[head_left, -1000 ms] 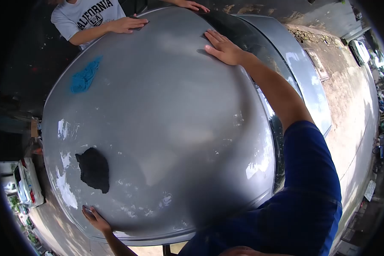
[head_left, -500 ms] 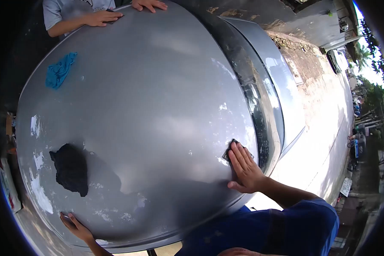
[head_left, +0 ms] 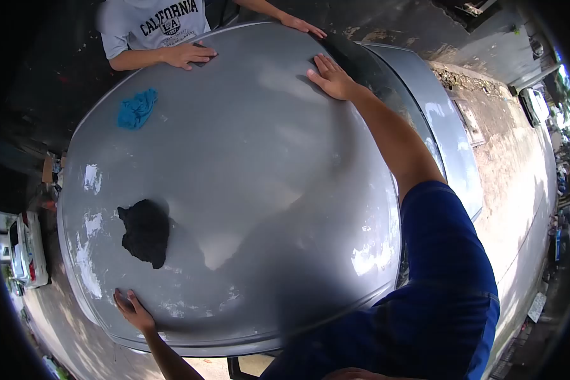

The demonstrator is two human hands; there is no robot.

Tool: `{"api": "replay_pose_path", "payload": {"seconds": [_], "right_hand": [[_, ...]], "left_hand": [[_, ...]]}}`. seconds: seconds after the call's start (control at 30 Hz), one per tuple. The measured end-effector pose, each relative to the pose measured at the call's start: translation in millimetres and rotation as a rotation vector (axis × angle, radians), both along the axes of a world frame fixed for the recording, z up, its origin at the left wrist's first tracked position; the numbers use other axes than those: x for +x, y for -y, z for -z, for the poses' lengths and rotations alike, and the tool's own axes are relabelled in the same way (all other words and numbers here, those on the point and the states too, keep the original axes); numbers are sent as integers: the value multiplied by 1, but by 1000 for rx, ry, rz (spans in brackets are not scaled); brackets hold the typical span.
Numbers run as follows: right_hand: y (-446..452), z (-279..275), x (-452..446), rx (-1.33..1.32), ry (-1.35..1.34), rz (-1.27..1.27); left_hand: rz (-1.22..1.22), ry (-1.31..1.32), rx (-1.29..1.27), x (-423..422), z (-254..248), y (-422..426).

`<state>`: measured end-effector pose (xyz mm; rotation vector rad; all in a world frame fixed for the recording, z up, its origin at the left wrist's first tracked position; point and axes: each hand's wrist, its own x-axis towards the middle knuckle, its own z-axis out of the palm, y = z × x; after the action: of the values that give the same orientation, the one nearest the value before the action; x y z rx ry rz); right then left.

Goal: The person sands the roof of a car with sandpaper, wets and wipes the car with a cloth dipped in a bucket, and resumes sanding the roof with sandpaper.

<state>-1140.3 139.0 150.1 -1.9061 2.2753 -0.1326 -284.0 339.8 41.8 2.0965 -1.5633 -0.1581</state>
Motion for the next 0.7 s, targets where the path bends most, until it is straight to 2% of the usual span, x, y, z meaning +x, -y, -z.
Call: {"api": "replay_pose_path", "payload": {"seconds": [0.07,0.13,0.23,0.3,0.37,0.43,0.47,0.5,0.53,0.6,0.7], "right_hand": [[-42,-4,13,-17,10,-56],[-124,1,33,-46,27,-95],[-247,-10,85,-57,-3,-123],[-312,-25,120,-61,35,-151],[-340,-25,132,-87,70,-133],[-340,-26,130,-134,121,-128],[-328,-27,120,-163,149,-132],[-314,-28,109,-189,178,-137],[-299,-25,98,-285,76,-164],[-265,-19,73,-351,140,-241],[-220,8,47,-330,130,-282]], "left_hand": [[-34,-25,3,-5,-4,-2],[-25,-96,-28,-5,-1,-1],[-100,-3,-388,-83,-37,-14],[184,-73,-546,-177,-57,-32],[630,-190,-442,-288,-80,-48],[1066,-184,-306,-378,-101,-34],[1170,-181,-313,-418,-106,-23],[1221,-242,-263,-452,-111,-10],[1273,-301,-198,-482,-115,2],[1346,-369,-153,-538,-114,29],[1434,-333,-99,-614,-123,55]]}}
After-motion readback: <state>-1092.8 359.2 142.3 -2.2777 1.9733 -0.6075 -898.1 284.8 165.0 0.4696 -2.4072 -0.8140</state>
